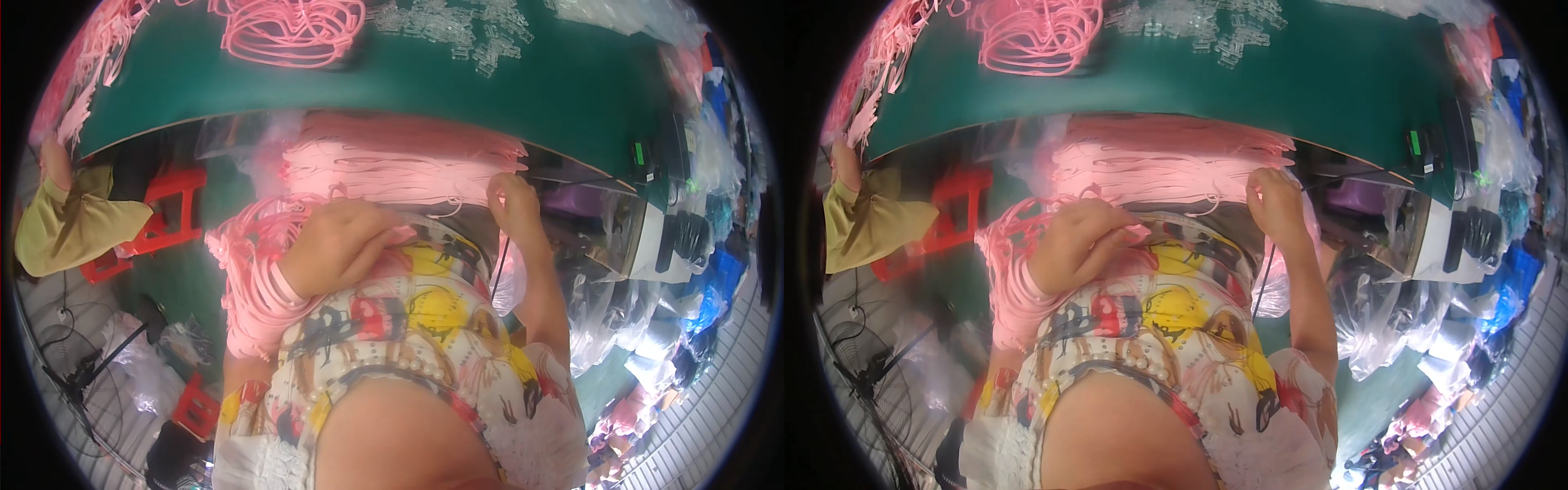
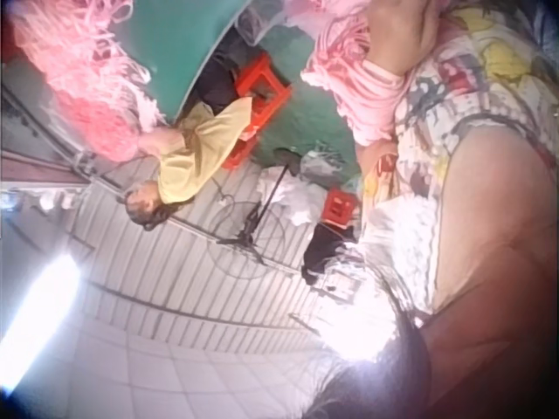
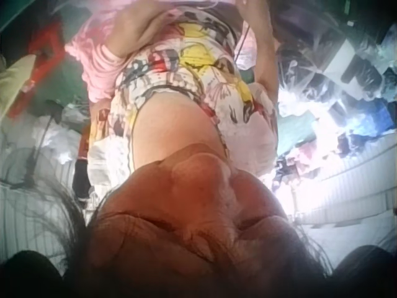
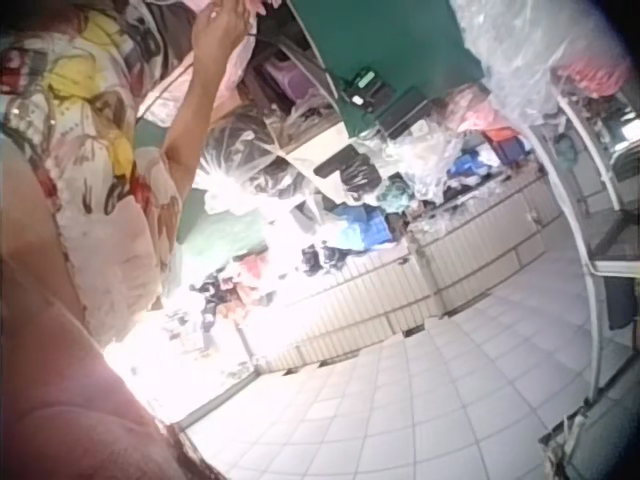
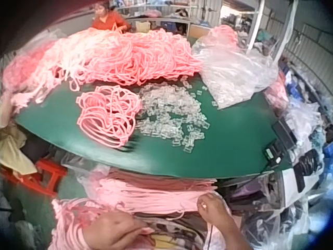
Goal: The person sits at a green table and repeatedly assembles pink plastic clothes hangers. They pick up a pink plastic strap and a clear plastic clip, insert the strap into the clip, and place the finished hanger on a pile. The process is repeated continuously throughout the video.
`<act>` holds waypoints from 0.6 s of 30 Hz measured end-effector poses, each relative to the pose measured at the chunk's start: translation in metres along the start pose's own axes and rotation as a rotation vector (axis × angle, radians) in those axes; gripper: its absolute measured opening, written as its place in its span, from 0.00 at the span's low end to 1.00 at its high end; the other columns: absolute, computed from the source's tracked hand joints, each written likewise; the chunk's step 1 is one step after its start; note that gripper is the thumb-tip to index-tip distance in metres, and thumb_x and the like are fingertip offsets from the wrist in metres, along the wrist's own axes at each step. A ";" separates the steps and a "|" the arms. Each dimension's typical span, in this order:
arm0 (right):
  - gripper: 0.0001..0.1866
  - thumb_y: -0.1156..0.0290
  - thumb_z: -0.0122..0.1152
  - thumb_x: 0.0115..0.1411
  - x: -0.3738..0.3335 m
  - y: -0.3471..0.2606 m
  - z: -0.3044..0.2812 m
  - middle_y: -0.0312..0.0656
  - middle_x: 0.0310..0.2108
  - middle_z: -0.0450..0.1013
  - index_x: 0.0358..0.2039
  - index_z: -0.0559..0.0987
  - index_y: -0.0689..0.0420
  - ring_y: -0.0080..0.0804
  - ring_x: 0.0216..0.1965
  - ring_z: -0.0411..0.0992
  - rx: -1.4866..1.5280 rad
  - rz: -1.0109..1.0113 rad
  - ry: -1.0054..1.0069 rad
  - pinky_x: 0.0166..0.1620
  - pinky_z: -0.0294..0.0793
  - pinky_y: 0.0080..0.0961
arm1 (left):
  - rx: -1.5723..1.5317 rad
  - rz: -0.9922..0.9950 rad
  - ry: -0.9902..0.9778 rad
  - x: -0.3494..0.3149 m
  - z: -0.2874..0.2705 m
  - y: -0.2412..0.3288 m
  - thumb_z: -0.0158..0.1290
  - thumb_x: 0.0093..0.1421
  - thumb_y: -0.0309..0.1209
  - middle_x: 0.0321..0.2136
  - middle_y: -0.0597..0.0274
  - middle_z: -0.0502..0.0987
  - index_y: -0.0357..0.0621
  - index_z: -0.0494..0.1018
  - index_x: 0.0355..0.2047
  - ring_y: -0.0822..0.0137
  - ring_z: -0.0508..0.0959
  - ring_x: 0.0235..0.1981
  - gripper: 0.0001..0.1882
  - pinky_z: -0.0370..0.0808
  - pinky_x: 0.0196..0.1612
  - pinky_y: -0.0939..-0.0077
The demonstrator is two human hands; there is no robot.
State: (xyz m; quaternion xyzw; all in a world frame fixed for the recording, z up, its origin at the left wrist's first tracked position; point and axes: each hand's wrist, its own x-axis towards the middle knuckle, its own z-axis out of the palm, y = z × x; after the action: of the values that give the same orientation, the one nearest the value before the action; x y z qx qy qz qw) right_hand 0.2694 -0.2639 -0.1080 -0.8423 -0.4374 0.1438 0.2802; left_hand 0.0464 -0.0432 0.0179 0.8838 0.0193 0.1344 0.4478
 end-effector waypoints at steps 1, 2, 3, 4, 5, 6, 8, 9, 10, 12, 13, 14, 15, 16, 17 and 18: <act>0.08 0.72 0.64 0.46 0.000 -0.002 0.001 0.39 0.29 0.72 0.27 0.75 0.55 0.41 0.36 0.71 -0.072 -0.039 0.000 0.40 0.69 0.38 | -0.003 -0.009 -0.004 -0.002 -0.001 -0.001 0.54 0.55 0.26 0.22 0.54 0.73 0.40 0.75 0.34 0.53 0.74 0.24 0.06 0.71 0.28 0.64; 0.08 0.71 0.65 0.46 0.000 -0.002 0.000 0.38 0.29 0.73 0.28 0.75 0.55 0.41 0.36 0.71 -0.151 -0.076 0.001 0.40 0.69 0.37 | -0.011 -0.014 -0.007 -0.002 0.000 -0.002 0.54 0.56 0.26 0.22 0.54 0.73 0.40 0.75 0.34 0.53 0.74 0.24 0.06 0.71 0.28 0.64; 0.09 0.70 0.65 0.46 0.000 -0.004 -0.001 0.38 0.29 0.73 0.28 0.75 0.55 0.41 0.36 0.72 -0.163 -0.065 -0.017 0.40 0.69 0.37 | -0.020 -0.018 -0.010 -0.002 0.000 -0.002 0.54 0.56 0.26 0.22 0.54 0.73 0.40 0.75 0.34 0.53 0.74 0.23 0.06 0.71 0.28 0.64; 0.09 0.70 0.66 0.46 0.000 -0.005 -0.002 0.38 0.29 0.73 0.29 0.76 0.55 0.41 0.35 0.72 -0.174 -0.053 -0.034 0.40 0.69 0.37 | -0.025 -0.013 -0.007 -0.002 0.001 -0.002 0.54 0.56 0.26 0.22 0.54 0.73 0.40 0.75 0.33 0.53 0.74 0.23 0.05 0.71 0.28 0.64; 0.10 0.69 0.66 0.46 0.002 -0.007 -0.001 0.38 0.30 0.73 0.29 0.76 0.55 0.41 0.35 0.72 -0.179 -0.046 -0.052 0.40 0.69 0.37 | -0.024 -0.013 -0.003 -0.002 -0.001 -0.001 0.54 0.56 0.26 0.22 0.54 0.73 0.40 0.75 0.33 0.53 0.74 0.23 0.05 0.71 0.28 0.64; 0.11 0.69 0.66 0.46 0.002 -0.007 -0.002 0.38 0.30 0.73 0.30 0.76 0.55 0.41 0.36 0.72 -0.164 -0.035 -0.057 0.41 0.69 0.37 | -0.023 -0.012 0.000 -0.003 -0.001 -0.001 0.53 0.56 0.26 0.22 0.54 0.73 0.40 0.75 0.33 0.53 0.75 0.23 0.05 0.71 0.28 0.65; 0.12 0.69 0.66 0.46 0.002 -0.012 -0.006 0.39 0.30 0.73 0.31 0.76 0.55 0.42 0.37 0.72 -0.134 -0.015 -0.065 0.42 0.69 0.37 | -0.046 -0.006 0.021 -0.004 -0.001 -0.002 0.53 0.57 0.27 0.22 0.54 0.74 0.40 0.75 0.33 0.53 0.75 0.24 0.05 0.72 0.29 0.65; 0.11 0.69 0.65 0.47 0.002 -0.017 -0.010 0.39 0.30 0.73 0.31 0.75 0.55 0.41 0.36 0.72 -0.107 -0.013 -0.047 0.41 0.69 0.36 | -0.057 -0.003 0.031 -0.004 -0.001 -0.003 0.53 0.57 0.27 0.23 0.54 0.74 0.41 0.76 0.33 0.53 0.75 0.25 0.05 0.72 0.30 0.65; 0.11 0.70 0.65 0.47 0.002 -0.023 -0.016 0.40 0.30 0.73 0.31 0.75 0.56 0.40 0.35 0.72 -0.081 -0.011 -0.030 0.39 0.70 0.34 | -0.108 -0.014 0.012 -0.003 -0.002 -0.004 0.53 0.57 0.27 0.25 0.54 0.75 0.41 0.76 0.33 0.53 0.76 0.26 0.05 0.72 0.31 0.64; 0.10 0.71 0.63 0.49 0.006 -0.045 -0.033 0.41 0.31 0.74 0.32 0.75 0.57 0.36 0.33 0.72 0.028 0.049 -0.111 0.36 0.70 0.30 | -0.203 -0.040 -0.020 -0.001 -0.002 -0.006 0.53 0.57 0.27 0.31 0.52 0.76 0.41 0.76 0.33 0.53 0.76 0.29 0.05 0.73 0.32 0.63; 0.10 0.72 0.62 0.49 0.009 -0.060 -0.044 0.41 0.31 0.74 0.33 0.75 0.57 0.33 0.32 0.72 0.109 0.109 -0.209 0.34 0.70 0.28 | -0.205 -0.016 -0.020 0.000 0.001 -0.007 0.52 0.57 0.25 0.36 0.51 0.74 0.41 0.75 0.35 0.52 0.77 0.32 0.06 0.73 0.35 0.64; 0.10 0.72 0.61 0.50 0.012 -0.075 -0.053 0.41 0.32 0.74 0.34 0.75 0.58 0.30 0.30 0.73 0.191 0.164 -0.311 0.33 0.70 0.26 | -0.202 0.005 -0.016 0.001 0.005 -0.008 0.51 0.57 0.24 0.41 0.50 0.73 0.40 0.75 0.36 0.52 0.77 0.35 0.07 0.74 0.37 0.65; 0.10 0.73 0.61 0.51 0.015 -0.092 -0.060 0.40 0.32 0.75 0.35 0.75 0.59 0.27 0.30 0.72 0.259 0.109 -0.339 0.32 0.70 0.24 | -0.196 0.028 -0.016 0.003 0.006 -0.008 0.51 0.57 0.23 0.46 0.48 0.72 0.40 0.75 0.38 0.52 0.77 0.39 0.09 0.74 0.40 0.66; 0.10 0.73 0.60 0.51 0.016 -0.109 -0.064 0.40 0.32 0.75 0.35 0.75 0.60 0.25 0.30 0.72 0.327 0.053 -0.369 0.31 0.70 0.23 | -0.234 -0.013 -0.091 0.004 0.007 -0.006 0.51 0.58 0.25 0.51 0.46 0.68 0.41 0.74 0.38 0.50 0.76 0.42 0.08 0.74 0.44 0.66; 0.10 0.74 0.60 0.52 0.019 -0.125 -0.068 0.39 0.32 0.75 0.36 0.75 0.60 0.22 0.30 0.72 0.392 -0.007 -0.400 0.30 0.70 0.21 | -0.243 0.002 -0.110 0.005 0.008 -0.005 0.51 0.58 0.25 0.50 0.46 0.69 0.41 0.74 0.38 0.50 0.76 0.43 0.08 0.74 0.44 0.65; 0.10 0.75 0.60 0.52 0.020 -0.139 -0.069 0.39 0.32 0.75 0.37 0.75 0.61 0.22 0.31 0.72 0.455 -0.032 -0.408 0.31 0.71 0.21 | -0.256 0.019 -0.132 0.007 0.009 -0.005 0.51 0.58 0.25 0.49 0.46 0.69 0.40 0.74 0.38 0.50 0.75 0.43 0.08 0.73 0.44 0.65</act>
State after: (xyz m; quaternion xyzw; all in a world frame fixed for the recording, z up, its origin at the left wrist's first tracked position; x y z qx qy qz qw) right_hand 0.2238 -0.2073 0.0306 -0.7046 -0.4544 0.3998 0.3704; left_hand 0.0561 -0.0464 0.0103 0.8265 -0.0359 0.0814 0.5558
